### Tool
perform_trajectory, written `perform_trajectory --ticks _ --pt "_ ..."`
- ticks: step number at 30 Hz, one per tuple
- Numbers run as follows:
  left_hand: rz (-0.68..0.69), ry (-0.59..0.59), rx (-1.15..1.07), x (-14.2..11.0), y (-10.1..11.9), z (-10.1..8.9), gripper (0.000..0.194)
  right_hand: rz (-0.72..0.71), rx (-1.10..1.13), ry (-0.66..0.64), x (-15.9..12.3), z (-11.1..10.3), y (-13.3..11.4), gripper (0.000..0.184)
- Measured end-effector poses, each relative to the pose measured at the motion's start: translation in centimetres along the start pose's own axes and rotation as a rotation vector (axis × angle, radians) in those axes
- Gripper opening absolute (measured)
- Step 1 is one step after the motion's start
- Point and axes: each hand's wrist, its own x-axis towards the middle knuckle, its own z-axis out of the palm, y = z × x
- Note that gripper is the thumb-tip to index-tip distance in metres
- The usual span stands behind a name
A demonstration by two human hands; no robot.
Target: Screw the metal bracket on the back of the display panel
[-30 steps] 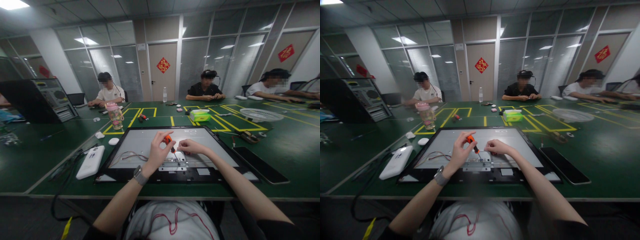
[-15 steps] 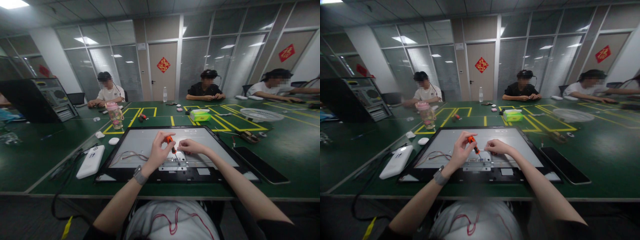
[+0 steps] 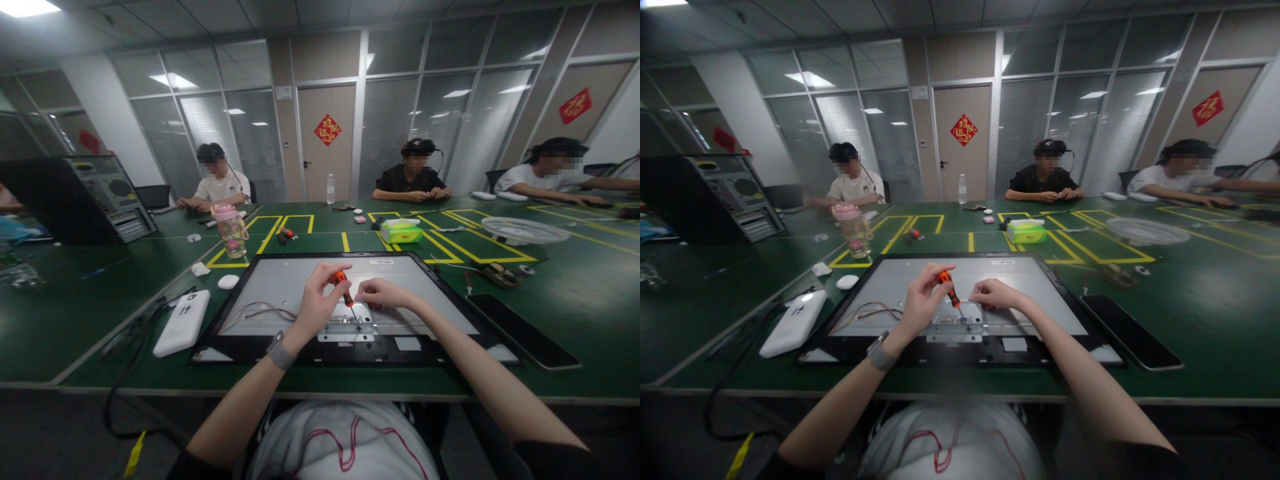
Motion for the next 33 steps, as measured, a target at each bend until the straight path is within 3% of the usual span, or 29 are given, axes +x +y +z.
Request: perform_trajectory --ticks 4,11,17,22,33 --pt "0.002 0.059 -0.004 -0.01 -0.23 0.10 0.019 -0.001 0.003 -0.006 0.00 0.00 -0.10 0.042" --pt "0.006 -0.038 -0.013 -0.10 0.55 -0.17 0.028 0.007 -0.002 0.001 0.12 0.04 0.17 0.042" --pt "-0.011 0.020 0.057 -0.18 0.24 -0.08 0.022 0.005 -0.007 0.000 -0.11 -0.04 -0.34 0.039" --pt "-0.002 -0.047 0.030 -0.08 0.66 -0.26 0.034 0.009 -0.005 0.005 -0.22 -0.04 -0.52 0.041" --pt "0.008 0.077 0.096 0.04 -0.19 0.05 0.019 0.003 -0.003 0.002 -0.10 -0.05 -0.26 0.041"
